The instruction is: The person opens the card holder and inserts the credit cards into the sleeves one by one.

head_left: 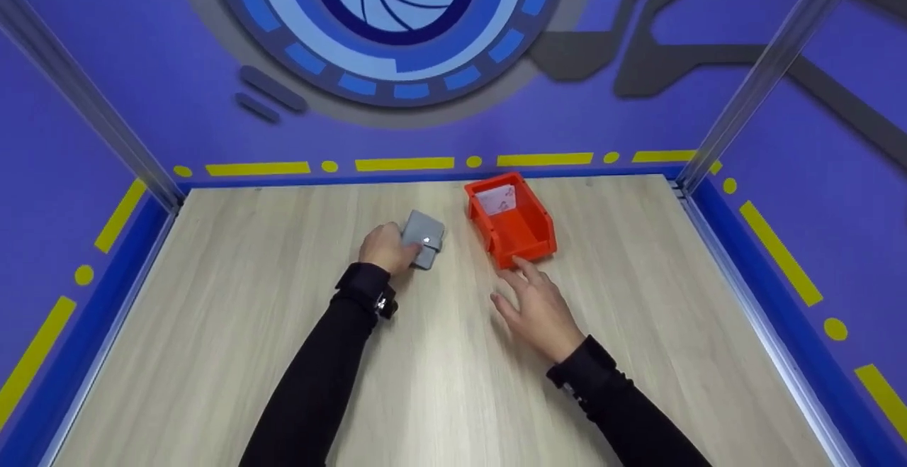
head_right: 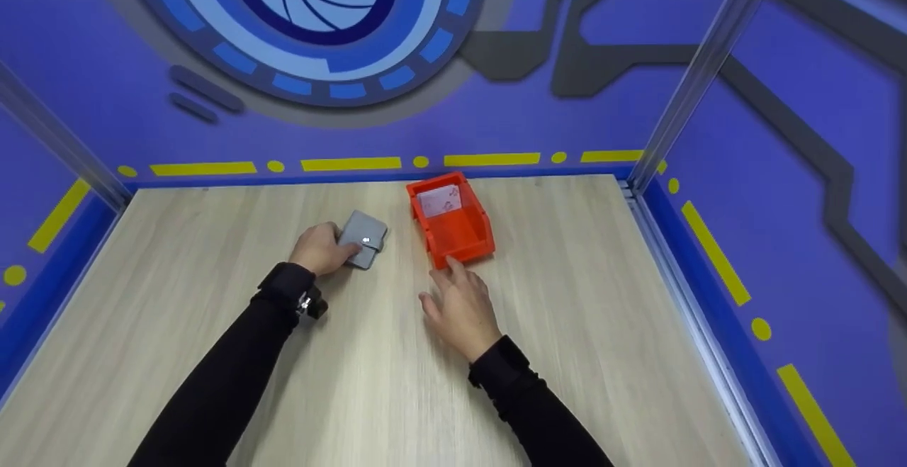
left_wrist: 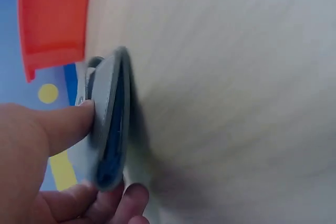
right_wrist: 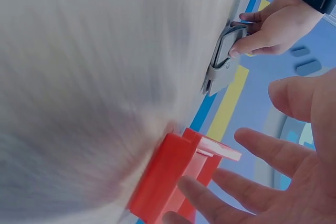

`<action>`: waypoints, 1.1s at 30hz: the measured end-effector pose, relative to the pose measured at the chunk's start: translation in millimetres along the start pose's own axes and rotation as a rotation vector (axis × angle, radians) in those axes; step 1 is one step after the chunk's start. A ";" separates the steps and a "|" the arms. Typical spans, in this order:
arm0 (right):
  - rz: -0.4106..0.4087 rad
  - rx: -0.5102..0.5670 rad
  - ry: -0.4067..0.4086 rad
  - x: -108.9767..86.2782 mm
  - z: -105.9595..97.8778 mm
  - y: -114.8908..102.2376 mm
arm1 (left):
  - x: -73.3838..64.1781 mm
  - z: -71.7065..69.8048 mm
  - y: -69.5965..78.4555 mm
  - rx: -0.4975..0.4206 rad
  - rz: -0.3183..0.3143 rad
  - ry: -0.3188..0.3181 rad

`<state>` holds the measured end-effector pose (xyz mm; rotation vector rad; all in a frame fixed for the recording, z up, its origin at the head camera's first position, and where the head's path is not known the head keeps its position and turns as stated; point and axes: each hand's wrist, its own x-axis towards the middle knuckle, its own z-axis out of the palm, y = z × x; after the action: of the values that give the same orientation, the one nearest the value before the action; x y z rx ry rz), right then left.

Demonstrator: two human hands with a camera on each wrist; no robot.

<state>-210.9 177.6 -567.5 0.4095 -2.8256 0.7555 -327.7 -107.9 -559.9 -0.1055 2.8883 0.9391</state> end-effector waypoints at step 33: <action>0.012 0.221 0.005 22.0 -14.8 -49.2 | -124.9 3.1 34.8 -0.507 0.152 0.086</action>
<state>-214.7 139.5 -526.8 0.4221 -2.7506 1.0749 -206.9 -73.7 -527.3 0.0377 2.6868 1.7137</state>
